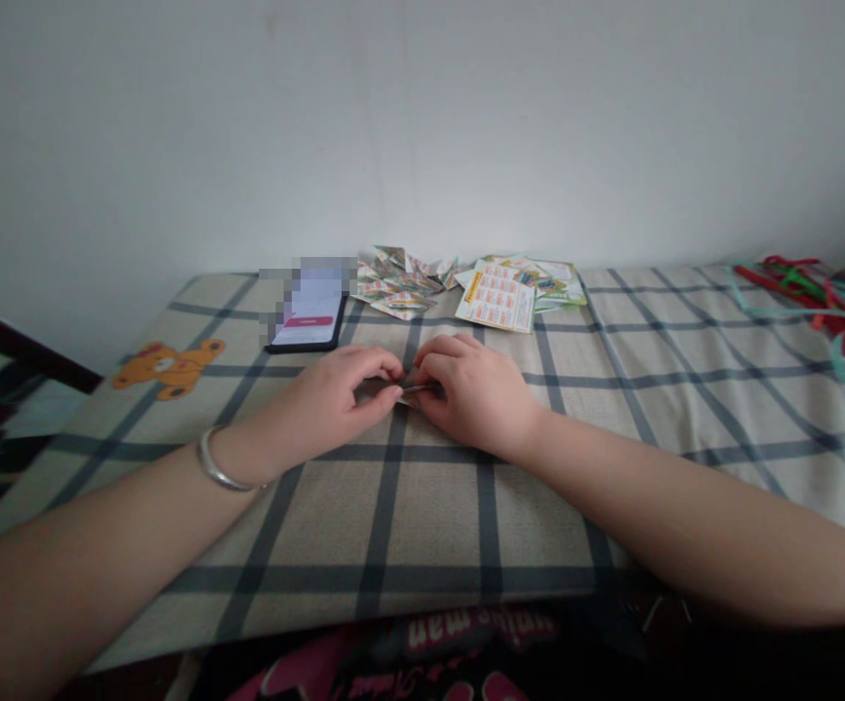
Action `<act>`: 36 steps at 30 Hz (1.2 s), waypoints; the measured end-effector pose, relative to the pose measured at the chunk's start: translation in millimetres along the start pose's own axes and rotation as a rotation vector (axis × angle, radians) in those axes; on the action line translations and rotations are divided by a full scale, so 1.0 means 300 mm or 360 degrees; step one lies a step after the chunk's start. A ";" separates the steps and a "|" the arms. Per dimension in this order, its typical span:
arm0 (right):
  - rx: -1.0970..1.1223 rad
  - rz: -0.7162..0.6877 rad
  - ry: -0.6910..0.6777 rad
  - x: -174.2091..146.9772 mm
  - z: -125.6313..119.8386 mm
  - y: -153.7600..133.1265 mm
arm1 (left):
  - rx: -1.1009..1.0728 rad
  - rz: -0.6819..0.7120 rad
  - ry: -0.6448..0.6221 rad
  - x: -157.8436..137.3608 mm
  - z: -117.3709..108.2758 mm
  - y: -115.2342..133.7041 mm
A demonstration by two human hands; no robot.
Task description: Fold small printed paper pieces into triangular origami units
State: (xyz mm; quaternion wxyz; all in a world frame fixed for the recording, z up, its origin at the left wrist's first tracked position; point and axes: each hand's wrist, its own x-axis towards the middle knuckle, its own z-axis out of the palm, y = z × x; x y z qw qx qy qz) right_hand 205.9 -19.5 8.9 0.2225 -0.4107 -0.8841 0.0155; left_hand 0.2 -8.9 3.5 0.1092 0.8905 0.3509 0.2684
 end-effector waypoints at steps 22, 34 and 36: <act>-0.0015 0.0084 -0.0051 0.017 0.011 0.001 | 0.0184 0.0031 -0.0006 0.001 -0.005 0.007; 0.0056 -0.0032 -0.0056 0.005 0.009 0.025 | 0.0155 0.0156 -0.0037 0.002 -0.005 -0.007; 0.0097 -0.0070 -0.0052 0.001 0.009 0.036 | 0.0212 0.0170 -0.0080 0.003 -0.009 -0.004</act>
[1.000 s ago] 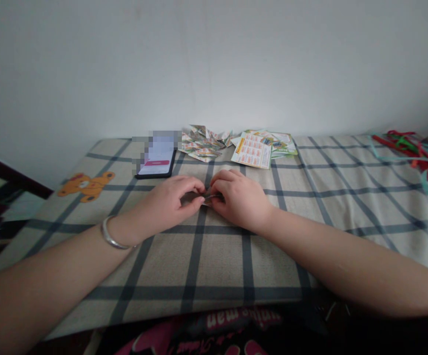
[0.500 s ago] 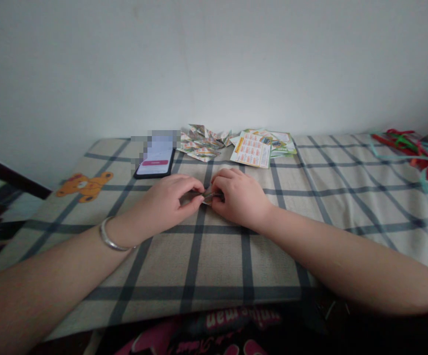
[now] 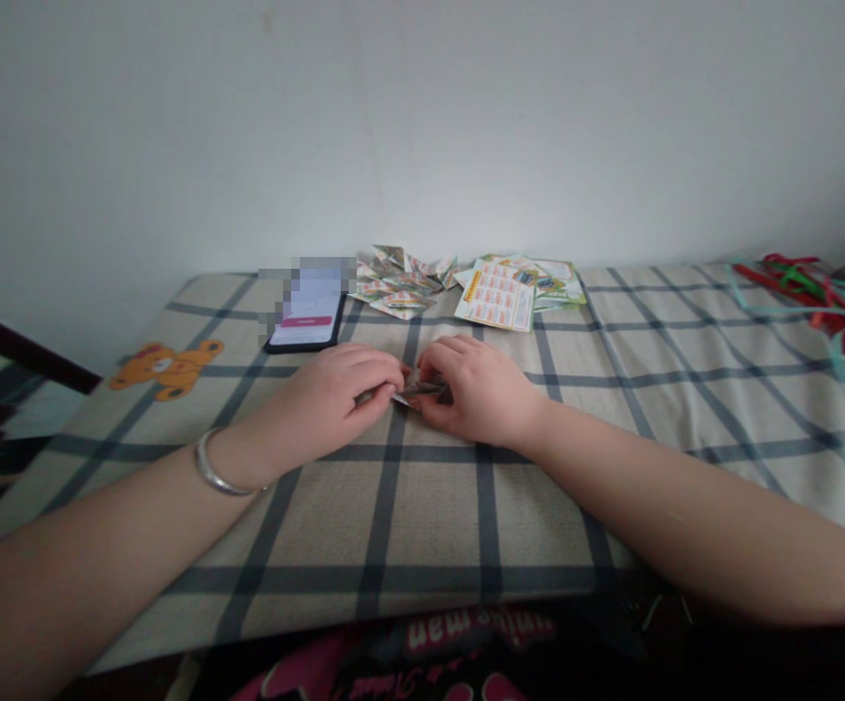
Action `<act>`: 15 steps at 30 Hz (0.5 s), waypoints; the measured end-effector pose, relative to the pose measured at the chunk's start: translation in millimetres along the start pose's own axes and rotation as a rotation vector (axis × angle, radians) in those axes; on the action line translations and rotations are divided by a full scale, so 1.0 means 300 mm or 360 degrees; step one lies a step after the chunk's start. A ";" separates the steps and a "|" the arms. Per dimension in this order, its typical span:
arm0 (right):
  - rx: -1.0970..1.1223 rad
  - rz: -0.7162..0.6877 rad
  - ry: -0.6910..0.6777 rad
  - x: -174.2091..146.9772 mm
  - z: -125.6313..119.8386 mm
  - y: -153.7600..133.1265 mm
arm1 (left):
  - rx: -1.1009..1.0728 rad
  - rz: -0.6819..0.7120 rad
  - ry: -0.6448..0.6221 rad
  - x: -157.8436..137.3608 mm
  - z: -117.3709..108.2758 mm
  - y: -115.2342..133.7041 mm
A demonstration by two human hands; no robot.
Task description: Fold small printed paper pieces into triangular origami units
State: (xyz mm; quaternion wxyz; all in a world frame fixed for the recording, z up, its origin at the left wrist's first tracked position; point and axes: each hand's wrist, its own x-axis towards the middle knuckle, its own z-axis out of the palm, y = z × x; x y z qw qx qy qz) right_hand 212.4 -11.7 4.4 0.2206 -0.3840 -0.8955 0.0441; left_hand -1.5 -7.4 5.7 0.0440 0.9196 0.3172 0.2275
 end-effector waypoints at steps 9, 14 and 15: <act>-0.0022 -0.0097 -0.0082 -0.010 -0.028 0.033 | 0.0087 0.0058 -0.0070 0.002 -0.014 0.000; -0.0020 -0.0148 -0.0146 -0.009 -0.046 0.053 | 0.0036 0.0040 -0.0078 0.000 -0.010 -0.012; -0.0017 -0.0152 -0.0155 -0.008 -0.048 0.055 | 0.0018 0.0028 -0.0085 0.000 -0.009 -0.015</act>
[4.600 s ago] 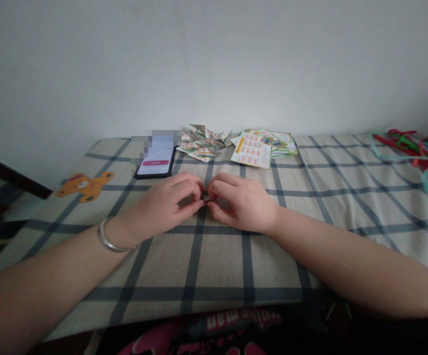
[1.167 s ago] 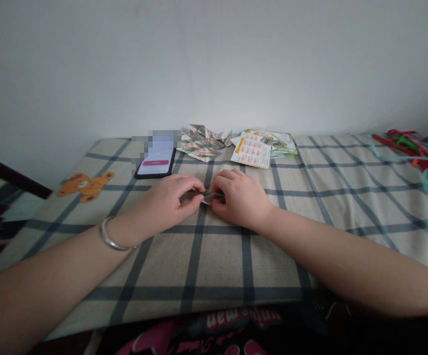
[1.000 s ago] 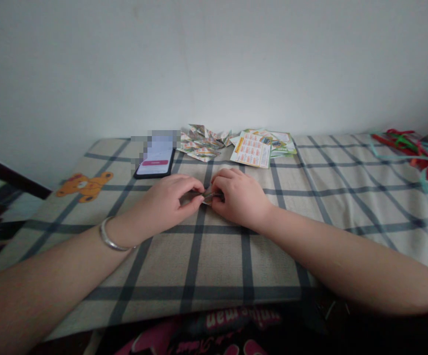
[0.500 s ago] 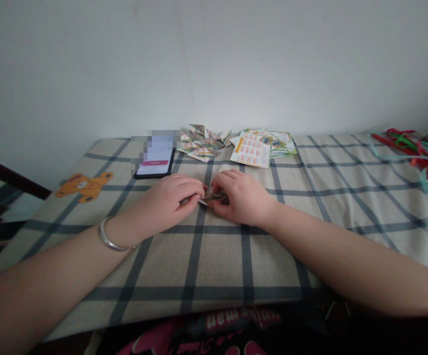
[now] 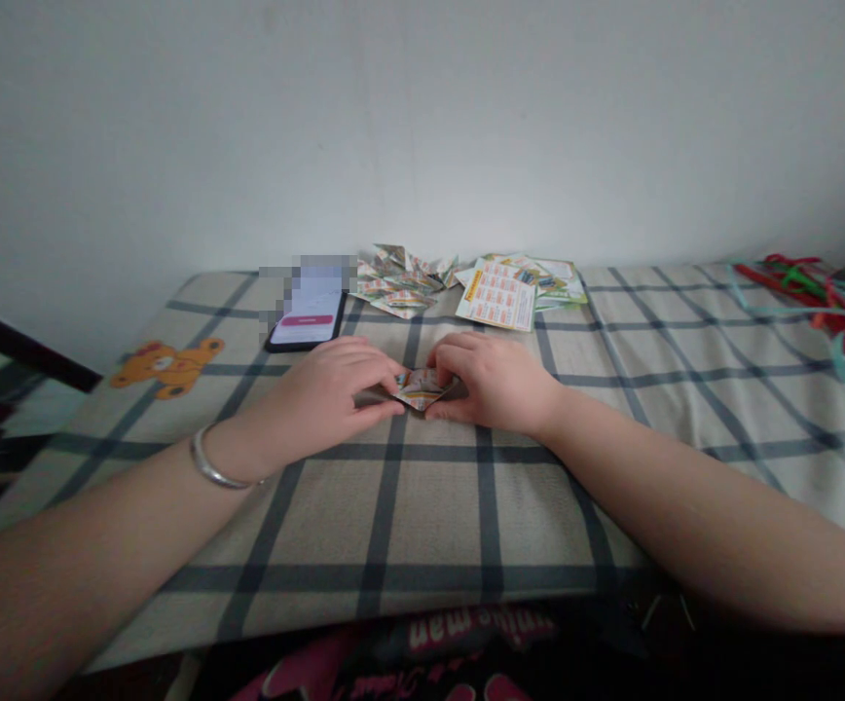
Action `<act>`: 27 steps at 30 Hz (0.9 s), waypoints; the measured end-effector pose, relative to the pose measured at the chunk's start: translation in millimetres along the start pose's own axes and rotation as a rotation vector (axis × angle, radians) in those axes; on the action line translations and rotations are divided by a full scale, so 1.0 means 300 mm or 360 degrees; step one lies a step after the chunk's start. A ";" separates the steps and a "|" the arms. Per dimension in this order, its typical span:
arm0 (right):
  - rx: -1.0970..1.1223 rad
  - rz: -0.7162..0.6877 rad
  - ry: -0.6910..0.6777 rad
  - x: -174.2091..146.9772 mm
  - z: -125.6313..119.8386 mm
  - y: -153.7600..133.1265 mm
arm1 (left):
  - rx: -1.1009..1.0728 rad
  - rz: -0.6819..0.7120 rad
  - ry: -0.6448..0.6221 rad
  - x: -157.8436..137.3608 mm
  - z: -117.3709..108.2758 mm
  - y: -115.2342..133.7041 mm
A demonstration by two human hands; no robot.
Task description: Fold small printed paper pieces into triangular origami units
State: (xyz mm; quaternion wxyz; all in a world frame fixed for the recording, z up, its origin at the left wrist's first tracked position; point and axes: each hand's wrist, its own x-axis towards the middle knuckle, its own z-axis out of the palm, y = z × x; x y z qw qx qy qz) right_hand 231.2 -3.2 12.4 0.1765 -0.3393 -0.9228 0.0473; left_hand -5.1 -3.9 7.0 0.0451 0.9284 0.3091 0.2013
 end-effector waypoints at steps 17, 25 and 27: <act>0.0272 0.0189 0.0037 0.003 0.013 -0.001 | -0.0299 -0.0151 0.0171 0.002 0.026 -0.034; 0.0078 0.0028 0.0051 0.004 0.026 -0.021 | -0.0184 0.0007 0.0068 0.004 0.022 -0.019; 0.0050 0.0035 0.0060 0.003 0.026 -0.029 | -0.0130 0.0026 0.0052 0.005 0.018 -0.009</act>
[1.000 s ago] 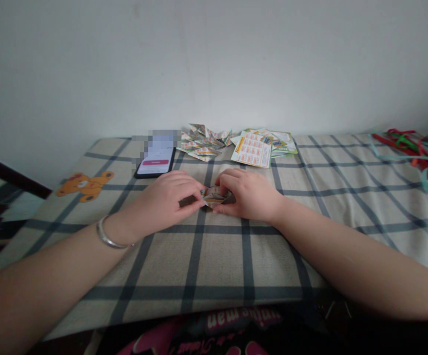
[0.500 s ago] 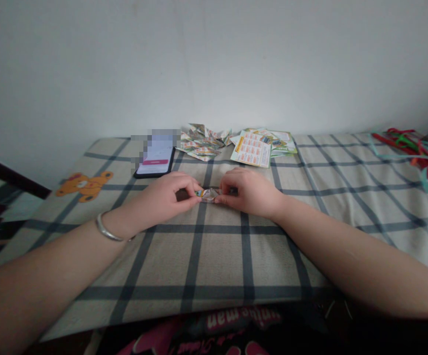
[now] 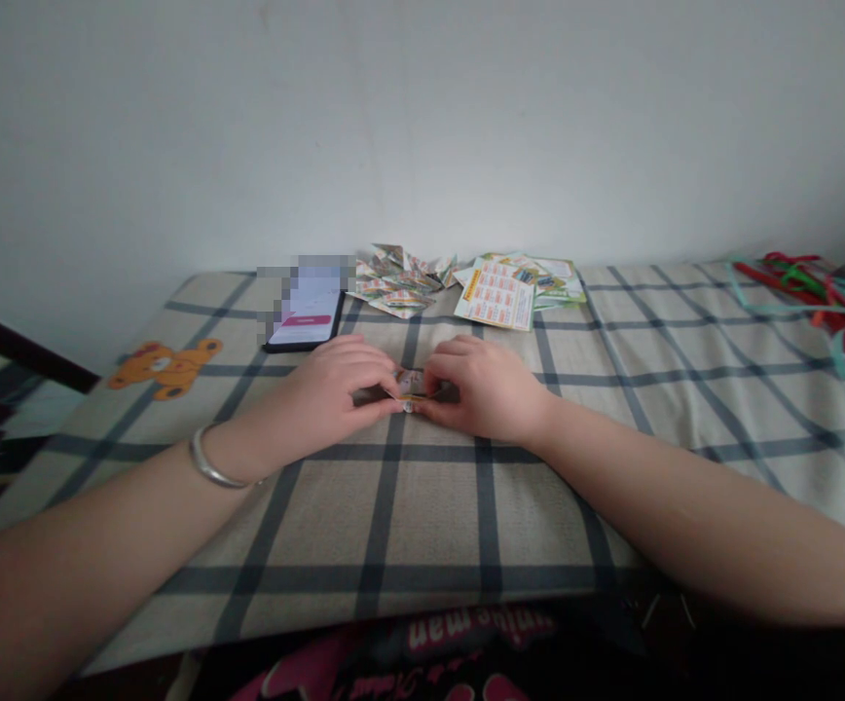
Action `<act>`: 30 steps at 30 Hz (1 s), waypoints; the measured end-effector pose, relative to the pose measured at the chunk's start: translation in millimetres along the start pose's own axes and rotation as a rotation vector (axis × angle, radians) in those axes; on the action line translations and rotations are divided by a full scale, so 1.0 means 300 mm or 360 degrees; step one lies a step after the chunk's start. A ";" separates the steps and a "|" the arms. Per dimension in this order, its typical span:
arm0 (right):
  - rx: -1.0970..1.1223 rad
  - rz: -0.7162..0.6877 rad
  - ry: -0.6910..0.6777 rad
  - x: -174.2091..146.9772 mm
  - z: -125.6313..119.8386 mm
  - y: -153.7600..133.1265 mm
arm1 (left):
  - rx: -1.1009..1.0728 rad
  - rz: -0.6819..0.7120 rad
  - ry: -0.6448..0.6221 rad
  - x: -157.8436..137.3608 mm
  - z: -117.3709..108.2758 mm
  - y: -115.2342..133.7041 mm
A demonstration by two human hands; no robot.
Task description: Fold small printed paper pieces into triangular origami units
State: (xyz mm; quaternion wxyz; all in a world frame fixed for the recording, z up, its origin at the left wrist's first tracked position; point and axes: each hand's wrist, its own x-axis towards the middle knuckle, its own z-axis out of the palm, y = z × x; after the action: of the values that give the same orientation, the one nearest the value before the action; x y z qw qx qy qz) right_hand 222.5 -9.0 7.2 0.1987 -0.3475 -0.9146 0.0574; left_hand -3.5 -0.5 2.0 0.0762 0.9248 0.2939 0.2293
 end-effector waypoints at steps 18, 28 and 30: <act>0.0343 0.0212 0.0166 0.003 0.024 0.003 | -0.0134 -0.0257 0.0247 -0.005 0.008 0.017; 0.0365 0.0292 0.0233 0.004 0.027 -0.013 | -0.0286 -0.0366 0.0308 -0.009 0.010 0.031; 0.0372 0.0326 0.0273 0.003 0.029 -0.016 | -0.0290 -0.0334 0.0339 -0.009 0.009 0.034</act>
State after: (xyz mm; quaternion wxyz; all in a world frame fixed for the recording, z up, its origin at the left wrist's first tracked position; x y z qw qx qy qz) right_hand 215.7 -11.7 0.7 0.3083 -0.4170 -0.8412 0.1532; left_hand 0.8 -10.4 1.4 0.1517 0.8488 0.3732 0.3425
